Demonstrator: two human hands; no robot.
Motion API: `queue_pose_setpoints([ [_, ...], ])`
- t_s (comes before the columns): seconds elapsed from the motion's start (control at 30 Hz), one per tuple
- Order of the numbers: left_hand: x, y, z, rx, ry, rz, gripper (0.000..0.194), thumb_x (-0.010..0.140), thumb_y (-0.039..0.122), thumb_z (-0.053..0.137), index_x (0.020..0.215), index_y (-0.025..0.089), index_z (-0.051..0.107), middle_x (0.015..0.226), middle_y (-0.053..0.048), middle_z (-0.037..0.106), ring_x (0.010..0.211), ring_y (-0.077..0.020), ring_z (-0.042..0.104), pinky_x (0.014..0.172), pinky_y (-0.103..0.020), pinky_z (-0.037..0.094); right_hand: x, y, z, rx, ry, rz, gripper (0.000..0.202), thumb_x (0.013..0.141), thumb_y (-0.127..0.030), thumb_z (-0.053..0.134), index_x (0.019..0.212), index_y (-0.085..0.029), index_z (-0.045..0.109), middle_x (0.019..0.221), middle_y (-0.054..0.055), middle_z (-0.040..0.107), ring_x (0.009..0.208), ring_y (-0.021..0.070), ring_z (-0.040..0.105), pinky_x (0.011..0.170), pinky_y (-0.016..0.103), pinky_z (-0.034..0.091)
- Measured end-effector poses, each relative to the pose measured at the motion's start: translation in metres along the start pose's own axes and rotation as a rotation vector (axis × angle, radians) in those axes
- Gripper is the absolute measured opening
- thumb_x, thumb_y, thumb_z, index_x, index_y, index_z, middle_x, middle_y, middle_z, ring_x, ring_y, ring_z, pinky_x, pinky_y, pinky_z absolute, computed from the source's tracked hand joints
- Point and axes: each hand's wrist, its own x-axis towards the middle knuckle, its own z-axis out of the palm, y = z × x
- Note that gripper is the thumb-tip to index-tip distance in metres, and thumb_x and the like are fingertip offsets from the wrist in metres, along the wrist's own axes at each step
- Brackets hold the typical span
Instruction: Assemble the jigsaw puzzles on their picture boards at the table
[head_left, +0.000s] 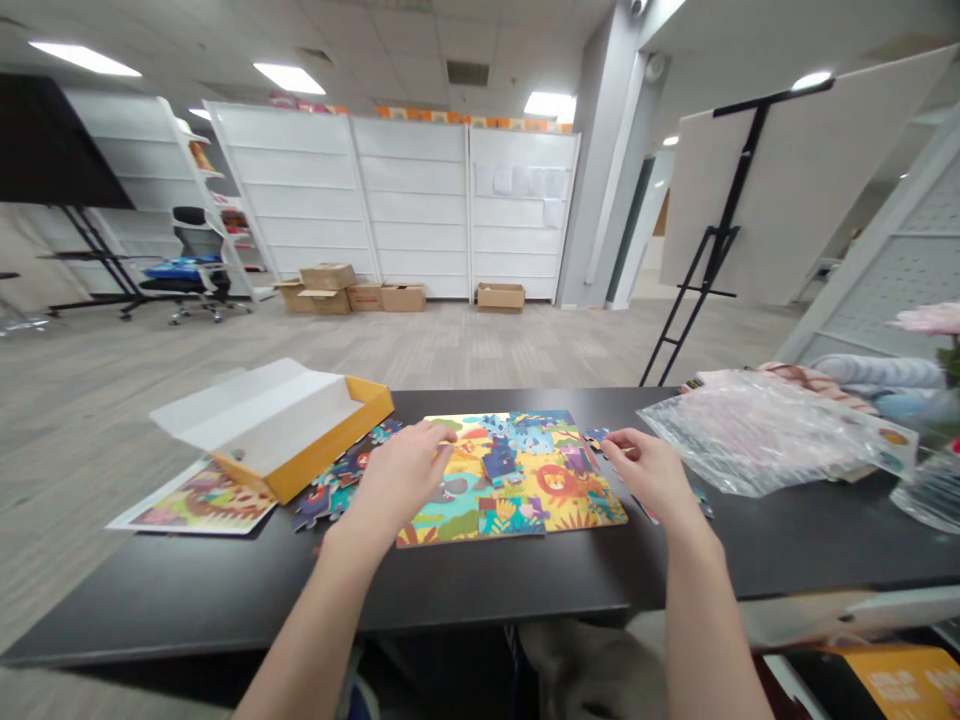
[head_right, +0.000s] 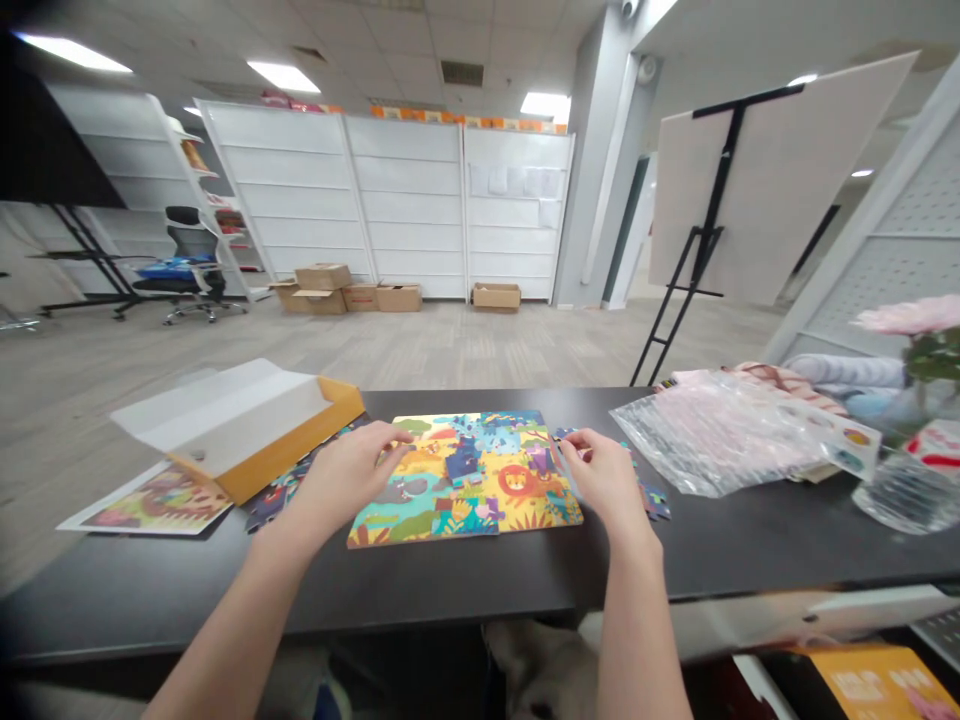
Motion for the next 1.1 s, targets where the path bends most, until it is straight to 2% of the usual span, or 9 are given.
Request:
queue_pose_setpoints([
  [0.13,-0.014,-0.071,-0.015,0.122,-0.06,-0.206,0.038,0.097,0.021,0.034,0.113,0.021,0.068,0.116,-0.007,0.073,0.109,-0.0253,0.067,0.092,-0.034,0.048,-0.002,-0.01,0.012,-0.023,-0.012,-0.058,0.031,0.082,-0.044,0.054,0.085,-0.02,0.074,0.074,0.006,0.075,0.067,0.0221,0.068,0.063,0.031,0.045],
  [0.2,-0.023,-0.095,-0.02,0.143,-0.105,-0.263,0.036,0.095,0.024,0.037,0.11,0.021,0.07,0.113,-0.009,0.074,0.108,-0.0269,0.067,0.091,-0.036,0.048,-0.003,-0.016,0.017,-0.03,-0.014,-0.074,0.031,0.082,-0.044,0.054,0.085,-0.02,0.074,0.076,0.006,0.076,0.069,0.0225,0.068,0.063,0.031,0.046],
  [0.27,-0.03,-0.107,-0.021,0.135,-0.149,-0.27,0.034,0.094,0.034,0.042,0.108,0.021,0.07,0.111,-0.009,0.075,0.107,-0.0283,0.067,0.09,-0.036,0.049,-0.004,-0.024,0.021,-0.035,-0.01,-0.085,0.031,0.082,-0.044,0.054,0.085,-0.02,0.074,0.076,0.006,0.076,0.07,0.023,0.069,0.064,0.031,0.046],
  [0.4,-0.04,-0.111,-0.017,0.112,-0.239,-0.258,0.039,0.087,0.049,0.055,0.112,0.023,0.07,0.115,-0.009,0.073,0.108,-0.0288,0.067,0.092,-0.036,0.049,-0.007,-0.042,0.028,-0.007,-0.018,-0.1,0.03,0.082,-0.043,0.054,0.083,-0.02,0.073,0.075,0.005,0.075,0.069,0.0218,0.069,0.065,0.031,0.046],
  [0.57,-0.046,-0.108,-0.011,0.114,-0.278,-0.237,0.054,0.075,0.044,0.07,0.122,0.02,0.064,0.124,-0.012,0.068,0.111,-0.0298,0.065,0.094,-0.037,0.049,-0.01,-0.059,0.042,0.016,-0.03,-0.152,0.03,0.082,-0.042,0.052,0.08,-0.019,0.072,0.072,0.006,0.074,0.064,0.021,0.067,0.062,0.031,0.045],
  [0.67,-0.049,-0.109,-0.013,0.124,-0.269,-0.21,0.045,0.081,0.037,0.063,0.122,0.018,0.064,0.123,-0.013,0.069,0.113,-0.0302,0.065,0.095,-0.038,0.049,-0.01,-0.064,0.05,0.033,-0.039,-0.197,0.03,0.083,-0.041,0.051,0.08,-0.02,0.071,0.073,0.006,0.074,0.064,0.0211,0.067,0.063,0.031,0.046],
  [0.77,-0.051,-0.113,-0.015,0.094,-0.248,-0.161,0.037,0.091,0.029,0.047,0.122,0.018,0.064,0.124,-0.012,0.069,0.115,-0.0275,0.065,0.098,-0.036,0.047,-0.009,-0.064,0.051,0.039,-0.042,-0.23,0.028,0.083,-0.041,0.052,0.08,-0.02,0.071,0.077,0.006,0.075,0.063,0.0204,0.066,0.064,0.031,0.047],
  [0.87,-0.053,-0.12,-0.016,0.094,-0.207,-0.156,0.039,0.097,0.022,0.033,0.121,0.017,0.064,0.121,-0.012,0.071,0.113,-0.0261,0.066,0.097,-0.036,0.047,-0.007,-0.059,0.048,0.003,-0.041,-0.24,0.028,0.082,-0.042,0.053,0.08,-0.021,0.072,0.076,0.006,0.075,0.064,0.021,0.067,0.064,0.031,0.047],
  [1.1,-0.06,-0.12,-0.014,0.153,-0.154,-0.183,0.035,0.094,0.018,0.041,0.122,0.024,0.062,0.123,-0.007,0.071,0.113,-0.0249,0.066,0.096,-0.035,0.048,-0.008,-0.056,0.044,-0.021,-0.034,-0.235,0.028,0.082,-0.042,0.054,0.078,-0.021,0.072,0.076,0.006,0.076,0.066,0.0217,0.068,0.064,0.031,0.047],
])
